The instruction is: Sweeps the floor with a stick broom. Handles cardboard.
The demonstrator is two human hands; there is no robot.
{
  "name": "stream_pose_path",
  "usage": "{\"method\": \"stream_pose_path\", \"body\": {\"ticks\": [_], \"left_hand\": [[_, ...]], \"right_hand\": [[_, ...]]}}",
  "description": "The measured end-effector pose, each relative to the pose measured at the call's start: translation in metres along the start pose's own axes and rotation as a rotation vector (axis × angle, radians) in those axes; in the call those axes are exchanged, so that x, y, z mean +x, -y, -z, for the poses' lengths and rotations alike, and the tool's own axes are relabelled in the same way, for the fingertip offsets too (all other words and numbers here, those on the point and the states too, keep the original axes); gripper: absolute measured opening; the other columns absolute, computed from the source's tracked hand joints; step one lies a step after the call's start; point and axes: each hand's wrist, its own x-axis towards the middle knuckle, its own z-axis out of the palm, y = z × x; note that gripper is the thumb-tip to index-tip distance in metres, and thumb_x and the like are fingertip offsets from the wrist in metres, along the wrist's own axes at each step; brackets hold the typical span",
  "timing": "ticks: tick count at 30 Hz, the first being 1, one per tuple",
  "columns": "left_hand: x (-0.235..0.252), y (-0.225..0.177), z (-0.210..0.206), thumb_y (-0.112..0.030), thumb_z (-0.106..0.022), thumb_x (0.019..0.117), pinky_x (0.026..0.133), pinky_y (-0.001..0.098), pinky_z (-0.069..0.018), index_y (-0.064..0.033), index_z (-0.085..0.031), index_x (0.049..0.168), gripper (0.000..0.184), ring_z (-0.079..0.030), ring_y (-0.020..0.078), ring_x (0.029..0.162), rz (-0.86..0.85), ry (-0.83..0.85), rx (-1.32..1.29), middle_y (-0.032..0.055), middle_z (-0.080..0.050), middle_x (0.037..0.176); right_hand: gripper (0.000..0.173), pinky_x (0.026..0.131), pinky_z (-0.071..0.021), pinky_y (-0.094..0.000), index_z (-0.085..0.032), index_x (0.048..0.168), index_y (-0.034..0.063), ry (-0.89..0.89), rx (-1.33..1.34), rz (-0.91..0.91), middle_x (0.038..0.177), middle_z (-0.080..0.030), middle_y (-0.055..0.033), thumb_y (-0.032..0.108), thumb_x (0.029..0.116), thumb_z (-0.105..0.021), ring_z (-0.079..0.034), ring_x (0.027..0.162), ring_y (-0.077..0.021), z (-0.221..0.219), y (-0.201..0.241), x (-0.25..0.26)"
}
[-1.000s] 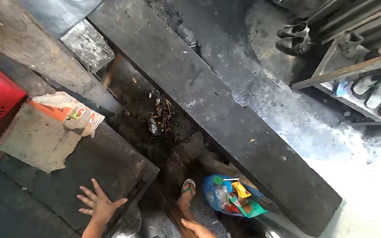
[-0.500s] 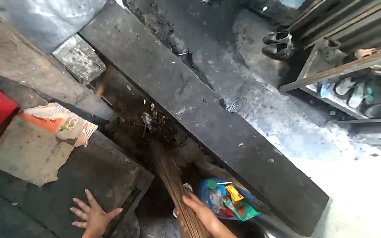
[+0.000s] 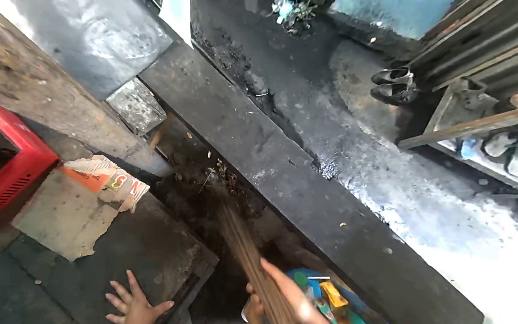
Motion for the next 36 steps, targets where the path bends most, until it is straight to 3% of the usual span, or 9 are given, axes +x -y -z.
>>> {"method": "stream_pose_path", "body": {"ticks": [2,4,7,11,16,20,25,31,36], "left_hand": [[0.001,0.002,-0.001,-0.046,-0.100,0.0503,0.106,0.0868,0.0042,-0.0117,0.010,0.164,0.162,0.027,0.0602,0.145,0.002,0.003,0.001,0.0289,0.033,0.161],[0.001,0.001,0.000,-0.047,-0.100,0.0506,0.106,0.0863,0.0051,-0.0112,0.010,0.164,0.162,0.027,0.0602,0.145,-0.002,0.003,-0.004,0.0293,0.033,0.160],[-0.001,0.000,0.001,-0.045,-0.099,0.0519,0.106,0.0863,0.0059,-0.0113,0.008,0.165,0.160,0.027,0.0605,0.145,-0.009,0.001,-0.006,0.0295,0.033,0.161],[-0.004,-0.002,0.001,-0.044,-0.099,0.0518,0.105,0.0873,0.0053,-0.0097,0.007,0.165,0.159,0.027,0.0617,0.144,-0.025,-0.012,-0.006,0.0313,0.031,0.160],[-0.005,-0.006,0.003,-0.044,-0.099,0.0538,0.105,0.0868,0.0049,-0.0100,0.009,0.164,0.158,0.027,0.0602,0.145,0.002,0.008,0.012,0.0297,0.032,0.161],[-0.003,-0.005,0.001,-0.044,-0.100,0.0521,0.106,0.0863,0.0041,-0.0111,0.008,0.165,0.160,0.027,0.0598,0.145,0.015,0.006,0.017,0.0300,0.033,0.160],[-0.003,-0.006,0.002,-0.044,-0.100,0.0507,0.106,0.0860,0.0048,-0.0114,0.006,0.165,0.160,0.026,0.0590,0.146,0.014,0.006,-0.005,0.0290,0.032,0.161],[-0.002,-0.008,0.001,-0.045,-0.100,0.0529,0.108,0.0843,0.0058,-0.0146,0.010,0.165,0.160,0.029,0.0563,0.146,0.040,0.046,0.004,0.0260,0.035,0.161],[-0.004,-0.008,0.002,-0.047,-0.099,0.0535,0.108,0.0842,0.0058,-0.0135,0.010,0.165,0.159,0.028,0.0567,0.147,0.037,0.036,0.006,0.0269,0.033,0.162]], "right_hand": [[0.046,0.059,-0.0560,-0.0315,-0.030,0.150,0.0155,0.083,-0.082,-0.007,0.088,-0.062,-0.0089,0.042,0.1123,-0.028,-0.064,0.065,-0.0184,-0.015,-0.010,0.001],[0.061,0.063,-0.0576,-0.0329,-0.016,0.161,0.0201,0.140,-0.262,0.020,0.094,-0.062,-0.0102,0.037,0.1093,-0.043,-0.066,0.069,-0.0192,-0.034,-0.006,0.008],[0.079,0.069,-0.0584,-0.0356,-0.005,0.163,0.0218,0.156,-0.348,0.063,0.107,-0.060,-0.0135,0.028,0.1030,-0.056,-0.066,0.077,-0.0213,-0.057,0.013,0.023],[0.074,0.065,-0.0576,-0.0339,-0.007,0.163,0.0241,0.056,-0.177,0.109,0.108,-0.057,-0.0146,0.015,0.1041,-0.051,-0.065,0.075,-0.0220,-0.062,0.029,0.024],[0.087,0.062,-0.0584,-0.0366,0.002,0.163,0.0295,0.003,-0.297,0.135,0.115,-0.054,-0.0152,0.010,0.0985,-0.053,-0.065,0.071,-0.0220,-0.035,0.015,0.017],[0.085,0.061,-0.0580,-0.0354,-0.004,0.164,0.0276,0.059,-0.385,0.051,0.112,-0.059,-0.0142,0.014,0.0981,-0.055,-0.065,0.070,-0.0212,-0.021,0.004,0.025],[0.051,0.062,-0.0573,-0.0345,-0.025,0.157,0.0149,-0.069,-0.273,0.084,0.099,-0.065,-0.0139,0.016,0.1088,-0.041,-0.066,0.071,-0.0218,-0.003,0.041,0.050],[0.064,0.060,-0.0571,-0.0347,-0.013,0.162,0.0197,-0.053,-0.346,0.144,0.102,-0.063,-0.0124,0.014,0.1051,-0.042,-0.065,0.070,-0.0208,0.015,0.036,0.015],[0.050,0.061,-0.0566,-0.0320,-0.026,0.157,0.0185,0.064,-0.291,-0.043,0.099,-0.067,-0.0134,0.021,0.1083,-0.037,-0.067,0.070,-0.0201,0.023,0.031,0.026]]}}
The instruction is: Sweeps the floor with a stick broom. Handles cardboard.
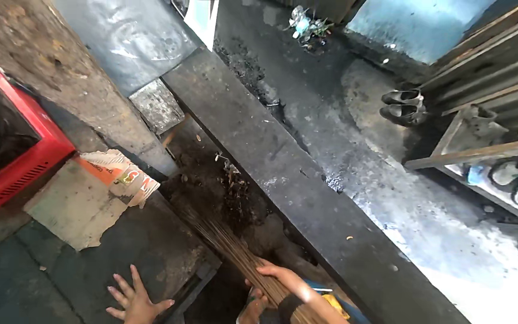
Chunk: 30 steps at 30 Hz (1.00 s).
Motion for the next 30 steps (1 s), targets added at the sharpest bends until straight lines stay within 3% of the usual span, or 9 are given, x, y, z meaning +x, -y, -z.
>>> {"method": "stream_pose_path", "body": {"ticks": [4,7,9,11,13,15,22,25,30], "left_hand": [[0.000,0.002,0.001,-0.047,-0.099,0.0529,0.108,0.0845,0.0057,-0.0125,0.007,0.165,0.158,0.026,0.0591,0.146,-0.028,-0.012,-0.014,0.0293,0.031,0.162],[-0.001,0.002,0.002,-0.047,-0.099,0.0528,0.109,0.0840,0.0059,-0.0119,0.008,0.165,0.159,0.026,0.0591,0.146,-0.022,-0.007,-0.012,0.0291,0.031,0.162],[-0.001,0.001,0.003,-0.047,-0.099,0.0532,0.109,0.0836,0.0065,-0.0124,0.008,0.165,0.159,0.025,0.0584,0.147,-0.010,0.001,-0.009,0.0289,0.031,0.162],[-0.003,-0.002,0.003,-0.048,-0.098,0.0549,0.109,0.0834,0.0077,-0.0137,0.009,0.165,0.157,0.025,0.0582,0.147,-0.010,0.014,-0.011,0.0286,0.030,0.162],[-0.005,-0.005,0.006,-0.050,-0.097,0.0570,0.109,0.0826,0.0097,-0.0167,0.009,0.165,0.155,0.027,0.0569,0.147,0.000,0.037,-0.012,0.0270,0.031,0.162],[-0.004,-0.007,0.009,-0.050,-0.097,0.0575,0.110,0.0815,0.0109,-0.0188,0.009,0.165,0.154,0.030,0.0544,0.147,0.016,0.062,-0.020,0.0251,0.033,0.162],[-0.004,-0.014,0.015,-0.055,-0.093,0.0619,0.111,0.0810,0.0097,-0.0216,0.014,0.164,0.152,0.031,0.0497,0.149,0.050,0.156,0.008,0.0210,0.035,0.163],[-0.003,-0.017,0.016,-0.056,-0.093,0.0625,0.110,0.0812,0.0103,-0.0220,0.015,0.164,0.152,0.030,0.0508,0.148,0.046,0.163,0.011,0.0217,0.035,0.163],[-0.003,-0.015,0.015,-0.059,-0.092,0.0621,0.110,0.0810,0.0101,-0.0260,0.015,0.164,0.151,0.031,0.0486,0.149,0.047,0.179,0.007,0.0190,0.035,0.163]], "right_hand": [[0.032,0.052,-0.0557,-0.0281,-0.046,0.133,0.0099,-0.088,0.238,0.028,0.094,-0.067,-0.0133,0.026,0.1108,-0.030,-0.066,0.062,-0.0177,0.017,0.016,0.007],[0.048,0.056,-0.0557,-0.0329,-0.022,0.156,0.0169,-0.103,0.133,0.114,0.098,-0.064,-0.0131,0.020,0.1090,-0.034,-0.065,0.066,-0.0202,0.001,-0.003,-0.003],[0.054,0.059,-0.0561,-0.0337,-0.014,0.158,0.0183,-0.083,0.114,0.123,0.100,-0.064,-0.0120,0.019,0.1077,-0.033,-0.065,0.068,-0.0198,-0.012,-0.018,-0.008],[0.045,0.059,-0.0562,-0.0310,-0.023,0.152,0.0174,-0.003,0.191,0.083,0.103,-0.065,-0.0109,0.021,0.1079,-0.029,-0.066,0.070,-0.0181,-0.014,-0.030,-0.006],[0.033,0.057,-0.0568,-0.0264,-0.044,0.131,0.0113,0.101,0.326,0.001,0.101,-0.068,-0.0103,0.027,0.1081,-0.025,-0.068,0.069,-0.0154,-0.009,-0.035,0.006],[0.045,0.058,-0.0594,-0.0255,-0.055,0.117,0.0031,0.191,0.485,-0.080,0.094,-0.070,-0.0113,0.035,0.1059,-0.024,-0.069,0.067,-0.0155,-0.003,-0.032,0.016],[0.054,0.054,-0.0587,-0.0221,-0.052,0.120,0.0020,0.107,0.695,0.004,0.091,-0.068,-0.0117,0.048,0.1063,-0.027,-0.069,0.063,-0.0144,-0.010,0.010,0.020],[0.058,0.059,-0.0619,-0.0248,-0.053,0.119,-0.0016,0.183,0.825,0.048,0.089,-0.068,-0.0133,0.051,0.1046,-0.034,-0.072,0.068,-0.0188,-0.025,0.027,0.022],[0.056,0.065,-0.0647,-0.0305,-0.061,0.104,-0.0049,0.297,0.926,0.071,0.083,-0.071,-0.0153,0.050,0.1006,-0.047,-0.075,0.072,-0.0244,-0.044,0.040,0.046]]}}
